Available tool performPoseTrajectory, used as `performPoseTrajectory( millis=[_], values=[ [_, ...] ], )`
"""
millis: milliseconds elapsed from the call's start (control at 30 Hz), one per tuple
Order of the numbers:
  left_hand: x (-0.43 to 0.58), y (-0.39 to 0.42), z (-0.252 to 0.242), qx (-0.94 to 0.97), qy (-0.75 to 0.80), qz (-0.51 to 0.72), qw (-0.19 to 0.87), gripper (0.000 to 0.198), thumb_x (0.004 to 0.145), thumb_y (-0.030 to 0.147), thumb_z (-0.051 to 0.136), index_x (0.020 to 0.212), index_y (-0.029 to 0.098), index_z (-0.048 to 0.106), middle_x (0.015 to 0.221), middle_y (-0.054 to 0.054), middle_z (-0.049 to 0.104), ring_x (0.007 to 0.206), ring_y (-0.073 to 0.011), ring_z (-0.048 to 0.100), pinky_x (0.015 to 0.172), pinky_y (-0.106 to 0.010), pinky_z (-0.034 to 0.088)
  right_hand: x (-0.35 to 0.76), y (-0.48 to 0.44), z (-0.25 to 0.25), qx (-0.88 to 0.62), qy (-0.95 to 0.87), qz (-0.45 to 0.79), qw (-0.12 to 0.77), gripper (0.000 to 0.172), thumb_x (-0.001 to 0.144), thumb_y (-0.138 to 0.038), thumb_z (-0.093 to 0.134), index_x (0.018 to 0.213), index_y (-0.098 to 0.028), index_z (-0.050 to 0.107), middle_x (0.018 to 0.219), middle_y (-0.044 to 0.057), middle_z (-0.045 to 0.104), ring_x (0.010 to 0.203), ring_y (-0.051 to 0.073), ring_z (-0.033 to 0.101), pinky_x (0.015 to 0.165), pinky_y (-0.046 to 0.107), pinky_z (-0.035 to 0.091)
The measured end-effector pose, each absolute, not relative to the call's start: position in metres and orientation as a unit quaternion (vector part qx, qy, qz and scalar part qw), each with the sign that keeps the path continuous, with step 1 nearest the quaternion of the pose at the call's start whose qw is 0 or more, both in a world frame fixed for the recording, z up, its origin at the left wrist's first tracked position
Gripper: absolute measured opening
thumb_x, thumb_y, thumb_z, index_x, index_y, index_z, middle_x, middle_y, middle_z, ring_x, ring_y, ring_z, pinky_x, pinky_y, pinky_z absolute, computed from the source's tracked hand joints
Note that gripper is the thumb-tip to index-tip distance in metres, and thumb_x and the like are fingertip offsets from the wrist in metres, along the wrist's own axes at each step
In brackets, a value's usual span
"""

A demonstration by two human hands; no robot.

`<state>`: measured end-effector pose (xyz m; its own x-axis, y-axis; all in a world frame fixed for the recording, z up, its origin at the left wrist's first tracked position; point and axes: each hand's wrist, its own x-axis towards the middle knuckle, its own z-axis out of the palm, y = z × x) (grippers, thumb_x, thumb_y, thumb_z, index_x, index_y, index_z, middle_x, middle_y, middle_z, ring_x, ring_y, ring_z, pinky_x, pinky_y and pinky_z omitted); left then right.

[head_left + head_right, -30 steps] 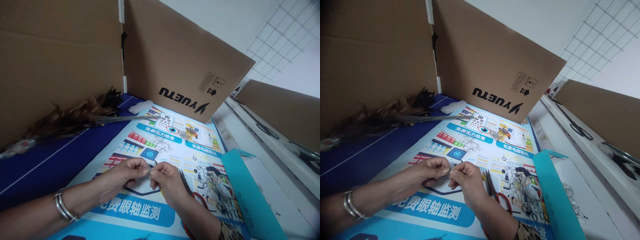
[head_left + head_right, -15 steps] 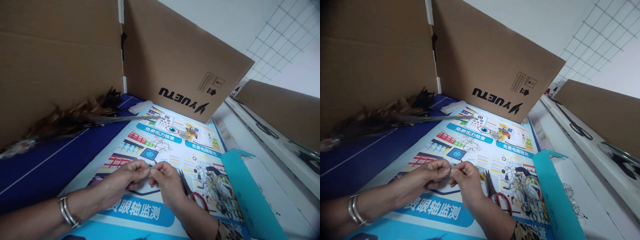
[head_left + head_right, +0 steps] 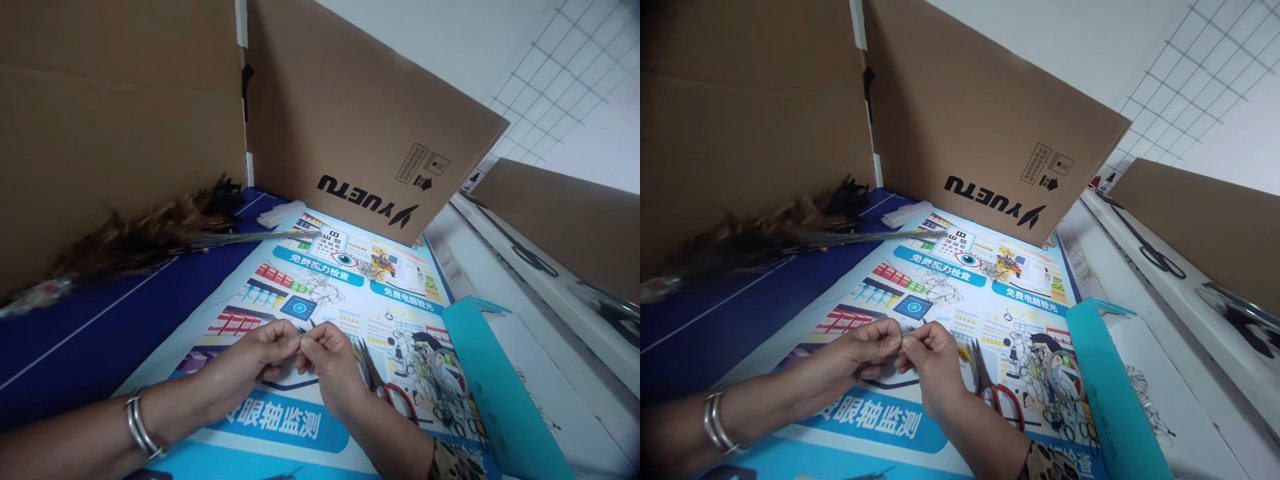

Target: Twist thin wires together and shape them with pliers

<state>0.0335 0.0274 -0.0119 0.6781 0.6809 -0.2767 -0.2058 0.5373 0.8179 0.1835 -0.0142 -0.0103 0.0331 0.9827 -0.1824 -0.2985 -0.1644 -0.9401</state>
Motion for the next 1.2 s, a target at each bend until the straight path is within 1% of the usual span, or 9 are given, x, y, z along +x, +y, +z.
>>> performPoseTrajectory(
  millis=[400, 767, 867, 933, 1000, 1067, 1133, 1200],
  values=[
    [0.036, 0.024, -0.014, 0.408, 0.307, 0.279, 0.813, 0.034, 0.083, 0.044, 0.068, 0.073, 0.019, 0.048, 0.065, 0.003, 0.058, 0.05, -0.0073, 0.031, 0.051, -0.025, 0.017, 0.183, -0.015, -0.011, -0.478, -0.371, 0.594, 0.531, 0.024, 0.075, -0.034, 0.073, 0.074, -0.018, 0.054, 0.054, -0.002, 0.063, 0.049, 0.011, 0.053, 0.055, 0.023, 0.042],
    [0.038, 0.02, -0.01, 0.406, 0.309, 0.283, 0.812, 0.032, 0.082, 0.043, 0.068, 0.072, 0.019, 0.048, 0.065, 0.003, 0.058, 0.053, -0.0086, 0.034, 0.052, -0.025, 0.017, 0.182, -0.016, -0.012, -0.489, -0.369, 0.588, 0.528, 0.024, 0.075, -0.034, 0.073, 0.075, -0.018, 0.055, 0.055, 0.0, 0.065, 0.049, 0.012, 0.056, 0.053, 0.023, 0.044],
    [0.035, 0.025, -0.011, 0.417, 0.302, 0.265, 0.816, 0.031, 0.083, 0.042, 0.067, 0.073, 0.019, 0.048, 0.066, 0.002, 0.059, 0.053, -0.0086, 0.032, 0.051, -0.025, 0.017, 0.184, -0.015, -0.012, -0.488, -0.378, 0.587, 0.523, 0.026, 0.075, -0.036, 0.073, 0.076, -0.018, 0.054, 0.055, -0.001, 0.064, 0.049, 0.011, 0.055, 0.054, 0.022, 0.044],
    [0.029, 0.034, -0.007, 0.451, 0.298, 0.24, 0.806, 0.031, 0.084, 0.044, 0.066, 0.073, 0.019, 0.05, 0.064, 0.003, 0.056, 0.052, -0.009, 0.029, 0.05, -0.024, 0.017, 0.188, -0.014, -0.009, -0.486, -0.395, 0.592, 0.508, 0.028, 0.076, -0.04, 0.072, 0.077, -0.018, 0.055, 0.057, -0.001, 0.064, 0.05, 0.011, 0.056, 0.054, 0.023, 0.044],
    [0.021, 0.045, 0.0, 0.511, 0.303, 0.224, 0.773, 0.031, 0.082, 0.046, 0.067, 0.073, 0.02, 0.053, 0.059, 0.005, 0.049, 0.052, -0.0097, 0.028, 0.049, -0.024, 0.018, 0.191, -0.013, -0.003, -0.5, -0.431, 0.59, 0.466, 0.029, 0.078, -0.043, 0.07, 0.079, -0.018, 0.056, 0.059, -0.003, 0.062, 0.051, 0.012, 0.056, 0.054, 0.024, 0.045],
    [0.01, 0.058, 0.006, 0.59, 0.322, 0.218, 0.708, 0.027, 0.079, 0.042, 0.071, 0.072, 0.02, 0.057, 0.058, 0.006, 0.045, 0.053, -0.0103, 0.032, 0.05, -0.023, 0.021, 0.195, -0.016, 0.007, -0.533, -0.505, 0.559, 0.386, 0.029, 0.079, -0.046, 0.069, 0.081, -0.019, 0.059, 0.061, -0.004, 0.059, 0.054, 0.012, 0.057, 0.054, 0.023, 0.044],
    [0.0, 0.071, 0.011, 0.666, 0.331, 0.196, 0.64, 0.019, 0.077, 0.035, 0.07, 0.071, 0.02, 0.06, 0.06, 0.005, 0.048, 0.054, -0.0111, 0.038, 0.052, -0.023, 0.026, 0.196, -0.023, 0.017, -0.548, -0.637, 0.477, 0.258, 0.028, 0.078, -0.046, 0.072, 0.081, -0.019, 0.064, 0.067, -0.002, 0.061, 0.059, 0.013, 0.058, 0.054, 0.022, 0.041],
    [-0.007, 0.081, 0.012, 0.731, 0.339, 0.144, 0.575, 0.01, 0.078, 0.029, 0.064, 0.073, 0.02, 0.062, 0.061, 0.005, 0.05, 0.055, -0.0117, 0.04, 0.052, -0.022, 0.029, 0.195, -0.033, 0.022, -0.474, -0.786, 0.38, 0.113, 0.032, 0.077, -0.05, 0.075, 0.087, -0.02, 0.066, 0.081, 0.001, 0.067, 0.07, 0.015, 0.062, 0.061, 0.023, 0.042]
  ],
)
